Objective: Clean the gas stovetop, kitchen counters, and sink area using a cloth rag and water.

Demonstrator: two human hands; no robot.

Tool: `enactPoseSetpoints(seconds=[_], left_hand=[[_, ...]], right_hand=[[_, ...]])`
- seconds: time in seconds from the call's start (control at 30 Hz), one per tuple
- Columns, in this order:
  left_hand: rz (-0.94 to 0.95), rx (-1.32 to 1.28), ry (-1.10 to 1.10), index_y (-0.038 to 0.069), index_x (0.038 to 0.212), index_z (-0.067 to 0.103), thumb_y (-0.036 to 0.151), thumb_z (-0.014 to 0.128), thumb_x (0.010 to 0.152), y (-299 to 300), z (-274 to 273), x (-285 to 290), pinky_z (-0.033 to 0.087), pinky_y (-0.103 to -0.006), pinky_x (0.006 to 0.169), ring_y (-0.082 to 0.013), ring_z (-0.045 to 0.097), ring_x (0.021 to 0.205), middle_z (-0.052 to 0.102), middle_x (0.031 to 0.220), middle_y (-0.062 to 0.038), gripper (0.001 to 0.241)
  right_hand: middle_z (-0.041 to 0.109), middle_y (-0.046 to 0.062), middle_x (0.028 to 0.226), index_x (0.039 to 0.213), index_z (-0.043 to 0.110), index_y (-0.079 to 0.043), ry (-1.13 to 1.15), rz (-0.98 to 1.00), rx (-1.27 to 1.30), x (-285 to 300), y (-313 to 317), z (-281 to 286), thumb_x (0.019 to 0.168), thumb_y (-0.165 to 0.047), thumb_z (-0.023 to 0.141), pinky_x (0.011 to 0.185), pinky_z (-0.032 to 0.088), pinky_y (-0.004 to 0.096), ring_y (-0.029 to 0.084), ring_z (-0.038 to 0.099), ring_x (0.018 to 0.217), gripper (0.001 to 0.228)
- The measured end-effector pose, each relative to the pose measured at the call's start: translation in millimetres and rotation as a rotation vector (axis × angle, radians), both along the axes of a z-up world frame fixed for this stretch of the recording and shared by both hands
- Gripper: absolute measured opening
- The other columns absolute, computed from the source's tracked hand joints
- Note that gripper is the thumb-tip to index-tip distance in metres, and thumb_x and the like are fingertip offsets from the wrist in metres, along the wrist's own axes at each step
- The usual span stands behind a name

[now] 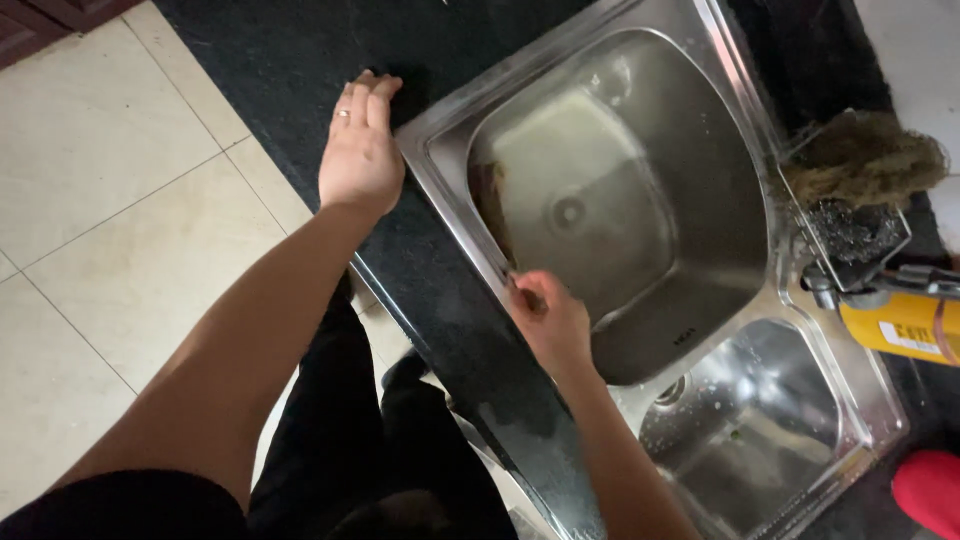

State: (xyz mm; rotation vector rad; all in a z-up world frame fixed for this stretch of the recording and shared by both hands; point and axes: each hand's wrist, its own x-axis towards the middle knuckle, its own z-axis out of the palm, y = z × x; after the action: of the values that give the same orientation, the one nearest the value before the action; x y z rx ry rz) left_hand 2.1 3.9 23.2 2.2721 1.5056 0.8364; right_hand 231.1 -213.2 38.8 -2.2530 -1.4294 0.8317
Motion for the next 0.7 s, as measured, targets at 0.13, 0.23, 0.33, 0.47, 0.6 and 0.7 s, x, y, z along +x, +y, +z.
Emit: enactPoseSetpoints(seconds=[0.13,0.23,0.33,0.47,0.6,0.7], left_hand=[[0.008,-0.066,0.022,0.003,0.146,0.046,-0.01,0.057,0.085,0,0,-2,0.034,-0.0501,0.123,-0.0394,0.04,0.146,0.048,0.15,-0.019,0.064],[-0.022,-0.068,0.027,0.002,0.147,0.044,-0.013,0.059,0.081,1,0,-2,0.031,-0.0511,0.124,-0.041,0.039,0.146,0.047,0.15,-0.02,0.069],[-0.016,-0.04,0.018,0.001,0.145,0.046,-0.013,0.057,0.083,1,-2,-2,0.031,-0.0514,0.124,-0.0409,0.041,0.145,0.05,0.148,-0.019,0.065],[-0.004,0.022,-0.007,0.001,0.144,0.048,-0.014,0.056,0.082,0,-2,0,0.039,-0.0491,0.119,-0.0398,0.045,0.14,0.052,0.144,-0.019,0.064],[-0.028,-0.006,-0.011,-0.001,0.144,0.048,-0.015,0.053,0.085,0,0,-2,0.037,-0.0514,0.12,-0.0407,0.044,0.142,0.051,0.144,-0.021,0.061],[-0.019,-0.039,0.001,0.001,0.146,0.046,-0.013,0.055,0.084,1,-2,-2,0.035,-0.0513,0.12,-0.0401,0.04,0.144,0.049,0.148,-0.02,0.064]], right_hand=[[0.078,0.0,0.087,0.107,0.074,-0.011,0.127,-0.094,-0.208,33,-49,11,0.086,-0.025,0.078,0.069,0.054,0.028,0.013,0.069,0.072,0.025],[0.079,0.001,0.093,0.108,0.071,-0.017,0.096,-0.035,-0.34,69,-92,-1,0.088,-0.021,0.077,0.076,0.06,0.033,0.017,0.075,0.083,0.022],[0.081,0.0,0.096,0.106,0.073,-0.018,0.077,0.03,-0.416,98,-127,-4,0.085,-0.018,0.078,0.079,0.062,0.035,0.018,0.079,0.088,0.021],[0.078,-0.006,0.088,0.094,0.072,-0.022,-0.138,0.269,-0.561,134,-158,-9,0.09,-0.015,0.068,0.077,0.06,0.031,0.013,0.073,0.08,0.009],[0.074,0.001,0.109,0.118,0.07,-0.02,-0.4,0.224,-0.847,169,-116,11,0.106,-0.03,0.051,0.075,0.062,0.036,0.017,0.072,0.083,0.024],[0.074,0.0,0.094,0.102,0.07,-0.019,-0.567,0.321,-0.645,227,-78,-14,0.102,-0.039,0.064,0.075,0.059,0.034,0.017,0.07,0.08,0.021]])
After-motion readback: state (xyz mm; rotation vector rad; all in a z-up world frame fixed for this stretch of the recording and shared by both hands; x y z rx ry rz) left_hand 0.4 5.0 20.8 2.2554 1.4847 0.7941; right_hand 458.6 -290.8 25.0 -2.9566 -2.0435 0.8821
